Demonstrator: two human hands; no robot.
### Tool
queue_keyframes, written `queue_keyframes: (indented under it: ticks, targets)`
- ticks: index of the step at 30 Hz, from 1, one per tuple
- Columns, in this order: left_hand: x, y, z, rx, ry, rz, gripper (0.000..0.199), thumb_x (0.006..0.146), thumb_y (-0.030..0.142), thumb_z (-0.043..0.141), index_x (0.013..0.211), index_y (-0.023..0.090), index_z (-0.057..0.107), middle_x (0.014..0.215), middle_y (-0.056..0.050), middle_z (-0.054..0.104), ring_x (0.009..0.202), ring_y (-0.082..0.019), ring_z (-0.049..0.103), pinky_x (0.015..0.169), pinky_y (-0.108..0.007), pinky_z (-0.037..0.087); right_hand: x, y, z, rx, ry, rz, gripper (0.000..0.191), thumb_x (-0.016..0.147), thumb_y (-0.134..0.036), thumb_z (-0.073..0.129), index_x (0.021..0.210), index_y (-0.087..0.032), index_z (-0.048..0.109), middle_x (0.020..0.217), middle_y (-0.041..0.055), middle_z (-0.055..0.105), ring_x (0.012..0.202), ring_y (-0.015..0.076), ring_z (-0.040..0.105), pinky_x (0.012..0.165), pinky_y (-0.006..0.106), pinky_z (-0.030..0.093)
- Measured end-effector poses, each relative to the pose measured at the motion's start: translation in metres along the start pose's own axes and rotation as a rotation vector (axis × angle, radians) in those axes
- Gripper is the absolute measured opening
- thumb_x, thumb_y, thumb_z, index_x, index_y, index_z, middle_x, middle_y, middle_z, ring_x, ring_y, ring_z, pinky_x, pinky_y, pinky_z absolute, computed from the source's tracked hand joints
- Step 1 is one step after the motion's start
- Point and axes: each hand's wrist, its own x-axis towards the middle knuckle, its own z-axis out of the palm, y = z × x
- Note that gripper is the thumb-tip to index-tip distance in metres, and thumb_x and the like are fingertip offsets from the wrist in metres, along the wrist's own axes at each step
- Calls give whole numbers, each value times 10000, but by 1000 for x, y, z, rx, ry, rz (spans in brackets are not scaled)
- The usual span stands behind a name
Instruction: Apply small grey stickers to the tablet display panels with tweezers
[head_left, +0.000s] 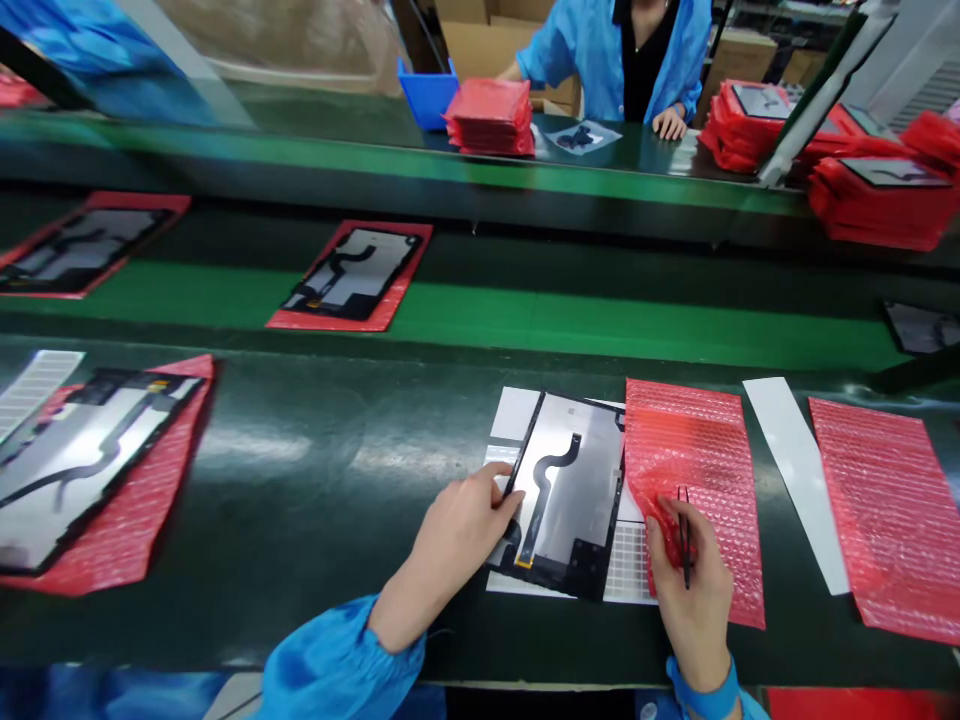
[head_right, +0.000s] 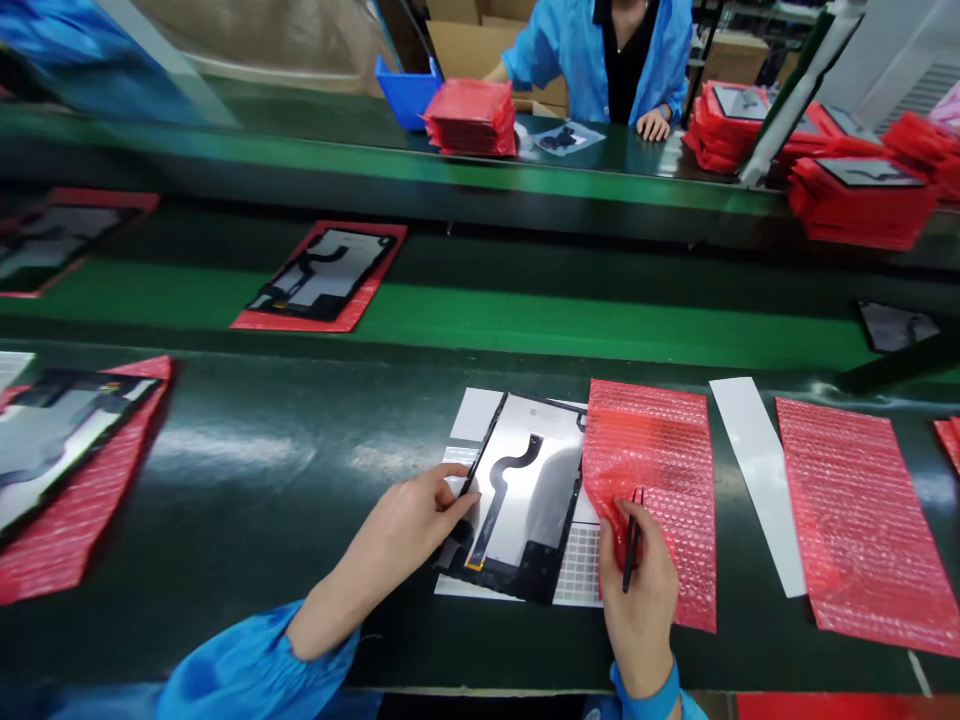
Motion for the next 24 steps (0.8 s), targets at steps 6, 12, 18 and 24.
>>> queue_keyframes:
  ticks: [6,12,18,24]
  targets:
    - [11,-5,9,-210,-76,-39,270,860,309,630,1072,152,683,576,59,570,505,-160,585,559,-267,413,1,3,3,-51,-15,-28,441,973,-488,702,1323,-230,626,1238,128,755,1077,330,749,912,467,603]
    - [7,9,11,-324,-131,3,258,845,430,674,851,174,698,614,7,621,525,-157,569,520,-269,384,3,-2,1,-43,-24,-26,414,1002,-509,654,1307,-231,624,1206,131,751,1043,338,745,872,465,588]
    - [-1,0,6,-472,-183,-18,560,825,582,717,1158,137,647,628,27,617,518,-163,553,526,-281,391,3,1,1,-56,-27,-24,403,1008,-491,654,1312,-229,618,1233,136,746,1072,346,735,877,468,568]
    - [3,-9,4,-640,-301,-19,469,803,576,766,990,167,629,555,94,465,456,-88,380,493,-246,302,2,4,0,-70,-18,-18,420,993,-496,680,1312,-230,627,1211,126,747,1029,336,738,858,460,569]
